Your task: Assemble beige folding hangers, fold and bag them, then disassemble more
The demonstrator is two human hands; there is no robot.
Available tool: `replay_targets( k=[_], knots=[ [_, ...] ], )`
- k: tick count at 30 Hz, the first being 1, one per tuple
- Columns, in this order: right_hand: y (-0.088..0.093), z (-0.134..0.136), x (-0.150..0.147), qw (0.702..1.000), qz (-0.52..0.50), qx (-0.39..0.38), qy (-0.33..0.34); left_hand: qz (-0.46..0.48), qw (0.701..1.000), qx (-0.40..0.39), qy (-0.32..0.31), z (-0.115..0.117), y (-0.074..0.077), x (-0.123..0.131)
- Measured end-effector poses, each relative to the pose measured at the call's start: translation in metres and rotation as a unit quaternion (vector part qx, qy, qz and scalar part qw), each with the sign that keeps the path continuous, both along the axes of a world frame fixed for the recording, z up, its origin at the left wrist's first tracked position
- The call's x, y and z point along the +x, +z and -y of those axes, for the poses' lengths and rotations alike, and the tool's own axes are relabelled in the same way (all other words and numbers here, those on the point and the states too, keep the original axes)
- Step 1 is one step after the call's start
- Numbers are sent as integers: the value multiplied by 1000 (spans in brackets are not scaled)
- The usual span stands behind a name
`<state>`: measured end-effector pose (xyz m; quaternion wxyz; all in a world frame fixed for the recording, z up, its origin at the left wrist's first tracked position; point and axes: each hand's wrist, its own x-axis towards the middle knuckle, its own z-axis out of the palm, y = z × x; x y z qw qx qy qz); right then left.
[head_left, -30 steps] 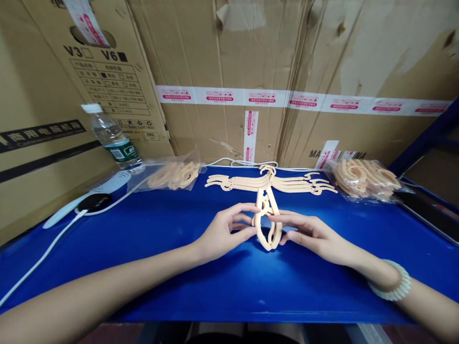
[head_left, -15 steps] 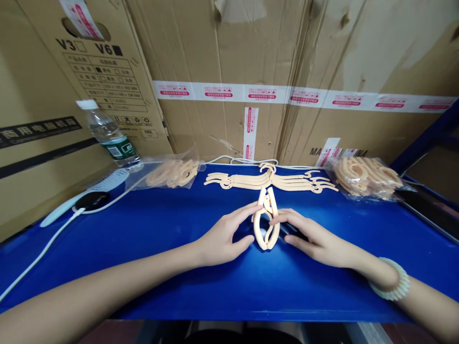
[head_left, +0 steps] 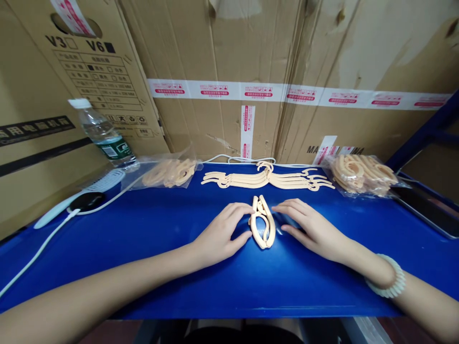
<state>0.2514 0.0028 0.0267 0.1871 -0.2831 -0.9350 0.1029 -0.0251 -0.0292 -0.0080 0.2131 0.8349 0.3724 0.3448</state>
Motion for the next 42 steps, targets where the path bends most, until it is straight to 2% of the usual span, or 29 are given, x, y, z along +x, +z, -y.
replay_targets(
  k=[3,7,14,20,24,28,32,37,42],
  knots=[
    [5,1,1,1000,-7,-9,25,-34,999,15,19,1,1,-2],
    [5,3,0,998,1,-33,58,-60,998,30,4,0,2,-2],
    [1,0,2,998,9,-46,52,-72,997,37,19,-2,2,-3],
    [1,-1,4,997,12,-51,56,-22,999,3,34,-4,1,-4],
    [2,-3,5,997,8,-58,51,40,996,5,74,-5,3,-5],
    [3,-8,8,997,-13,-61,44,105,988,-54,98,-5,5,-7],
    [5,-15,14,997,-37,-55,27,135,978,-121,100,-5,6,-7],
    [9,-20,21,997,-57,-47,-3,154,973,-136,104,-8,5,-9],
    [12,-22,27,998,-54,-27,-19,196,962,-173,80,-11,2,-9]
  ],
)
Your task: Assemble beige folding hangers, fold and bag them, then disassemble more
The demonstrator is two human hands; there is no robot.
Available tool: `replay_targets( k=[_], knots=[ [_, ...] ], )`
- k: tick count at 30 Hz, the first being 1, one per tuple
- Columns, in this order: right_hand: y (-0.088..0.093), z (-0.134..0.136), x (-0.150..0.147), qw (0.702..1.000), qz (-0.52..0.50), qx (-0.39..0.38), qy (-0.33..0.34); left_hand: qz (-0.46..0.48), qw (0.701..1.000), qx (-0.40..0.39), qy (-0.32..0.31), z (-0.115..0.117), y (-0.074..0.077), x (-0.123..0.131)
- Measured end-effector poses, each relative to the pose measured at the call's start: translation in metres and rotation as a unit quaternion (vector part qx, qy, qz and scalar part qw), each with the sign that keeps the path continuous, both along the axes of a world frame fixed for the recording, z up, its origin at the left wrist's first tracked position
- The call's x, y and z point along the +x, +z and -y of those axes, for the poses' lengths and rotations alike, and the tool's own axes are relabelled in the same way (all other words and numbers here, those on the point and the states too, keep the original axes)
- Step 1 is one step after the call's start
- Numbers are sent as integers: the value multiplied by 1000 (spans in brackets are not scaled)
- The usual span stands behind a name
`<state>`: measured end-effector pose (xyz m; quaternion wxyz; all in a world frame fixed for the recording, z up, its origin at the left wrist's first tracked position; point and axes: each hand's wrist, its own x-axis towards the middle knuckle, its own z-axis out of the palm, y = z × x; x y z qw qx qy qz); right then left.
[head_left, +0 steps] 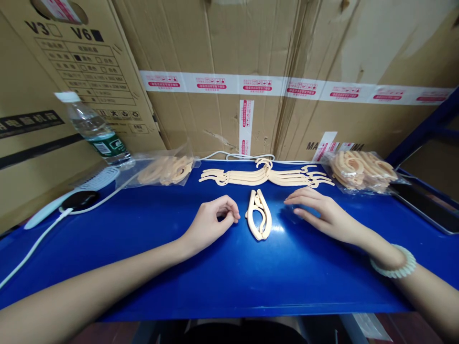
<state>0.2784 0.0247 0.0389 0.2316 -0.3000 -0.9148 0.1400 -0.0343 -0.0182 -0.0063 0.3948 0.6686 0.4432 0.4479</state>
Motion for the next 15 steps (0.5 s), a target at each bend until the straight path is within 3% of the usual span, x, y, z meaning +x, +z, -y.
replay_targets(
  k=[15],
  knots=[
    [3,-8,10,999,21,42,-18,54,995,-78,-22,-7,-4,-4]
  ],
)
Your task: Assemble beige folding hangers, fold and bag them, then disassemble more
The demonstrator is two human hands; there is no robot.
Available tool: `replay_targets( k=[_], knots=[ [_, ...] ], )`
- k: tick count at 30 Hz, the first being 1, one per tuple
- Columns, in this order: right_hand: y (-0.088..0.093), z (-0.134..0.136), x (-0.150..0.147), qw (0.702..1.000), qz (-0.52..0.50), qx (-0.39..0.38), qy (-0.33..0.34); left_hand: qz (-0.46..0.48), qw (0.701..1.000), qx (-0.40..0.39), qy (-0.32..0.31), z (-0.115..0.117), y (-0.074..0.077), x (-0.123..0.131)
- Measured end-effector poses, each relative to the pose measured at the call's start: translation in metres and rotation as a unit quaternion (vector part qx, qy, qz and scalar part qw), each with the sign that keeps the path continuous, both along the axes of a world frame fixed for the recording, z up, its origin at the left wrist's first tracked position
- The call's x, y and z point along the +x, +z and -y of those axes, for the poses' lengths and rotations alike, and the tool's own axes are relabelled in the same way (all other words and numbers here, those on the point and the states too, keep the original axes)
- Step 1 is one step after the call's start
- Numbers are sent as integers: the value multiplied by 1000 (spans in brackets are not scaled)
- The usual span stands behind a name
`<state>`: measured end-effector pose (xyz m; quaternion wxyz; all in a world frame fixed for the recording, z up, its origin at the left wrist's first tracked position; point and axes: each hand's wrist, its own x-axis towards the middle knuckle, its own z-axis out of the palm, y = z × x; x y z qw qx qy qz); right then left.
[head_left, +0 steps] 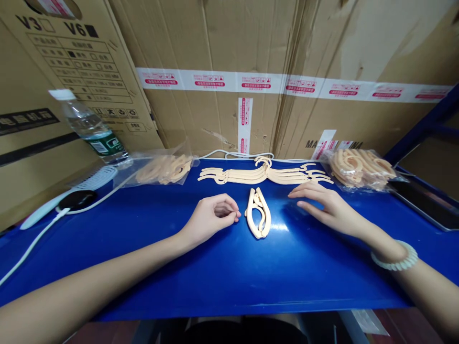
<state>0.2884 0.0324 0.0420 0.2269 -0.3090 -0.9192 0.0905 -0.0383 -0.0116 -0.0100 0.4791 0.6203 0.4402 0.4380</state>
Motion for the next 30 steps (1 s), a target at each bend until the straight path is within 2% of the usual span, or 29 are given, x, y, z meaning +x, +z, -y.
replay_targets(
  k=[12,23,30],
  knots=[
    [-1,-5,3,1000,-8,4,-13,-23,1000,15,8,1,0,1],
    [-2,-9,6,999,10,-10,-29,-38,999,26,6,4,7,1],
    [5,-12,16,998,37,-27,-50,-19,1000,14,11,3,6,-1]
  ],
)
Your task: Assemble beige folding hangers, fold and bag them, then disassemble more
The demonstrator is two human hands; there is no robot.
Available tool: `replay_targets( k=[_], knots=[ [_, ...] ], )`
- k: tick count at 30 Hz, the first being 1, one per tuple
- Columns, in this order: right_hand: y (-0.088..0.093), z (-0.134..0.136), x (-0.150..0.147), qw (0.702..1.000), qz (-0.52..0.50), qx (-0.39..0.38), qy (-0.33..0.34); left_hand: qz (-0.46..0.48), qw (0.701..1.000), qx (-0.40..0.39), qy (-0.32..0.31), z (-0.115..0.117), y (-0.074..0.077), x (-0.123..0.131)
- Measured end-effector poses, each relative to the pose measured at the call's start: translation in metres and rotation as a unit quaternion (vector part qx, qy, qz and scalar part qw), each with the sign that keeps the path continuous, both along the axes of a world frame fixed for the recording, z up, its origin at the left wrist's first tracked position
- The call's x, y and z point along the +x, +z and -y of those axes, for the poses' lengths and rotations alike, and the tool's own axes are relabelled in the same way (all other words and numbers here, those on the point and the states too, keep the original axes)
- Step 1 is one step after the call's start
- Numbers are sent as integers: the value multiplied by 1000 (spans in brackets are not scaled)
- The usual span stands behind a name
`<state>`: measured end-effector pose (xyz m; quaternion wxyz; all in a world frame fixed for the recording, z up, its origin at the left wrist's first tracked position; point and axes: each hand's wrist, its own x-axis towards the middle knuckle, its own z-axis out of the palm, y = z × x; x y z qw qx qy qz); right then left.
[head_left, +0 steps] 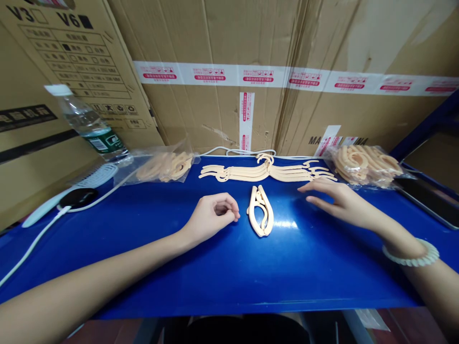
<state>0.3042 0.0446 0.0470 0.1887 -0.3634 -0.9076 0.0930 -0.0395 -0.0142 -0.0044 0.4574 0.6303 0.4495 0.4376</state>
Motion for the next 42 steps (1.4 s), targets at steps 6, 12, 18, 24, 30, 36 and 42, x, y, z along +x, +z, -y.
replay_targets(
  k=[6,12,18,24,30,36,42],
  knots=[
    [8,-4,13,999,30,4,-25,44,999,-15,8,-3,-1,0],
    [6,-9,23,998,28,23,-53,46,998,-36,28,-2,3,0],
    [4,-12,27,997,29,20,-66,58,995,-55,51,-1,6,3],
    [-4,-17,31,994,40,46,-87,31,993,-77,87,-3,7,3],
    [-16,-26,34,988,78,90,-101,-6,995,-40,88,-5,6,1],
    [-26,-33,39,987,93,91,-99,30,997,-18,62,-4,0,-1],
    [-34,-37,40,986,104,79,-100,57,997,-2,47,-9,1,-2]
  ],
)
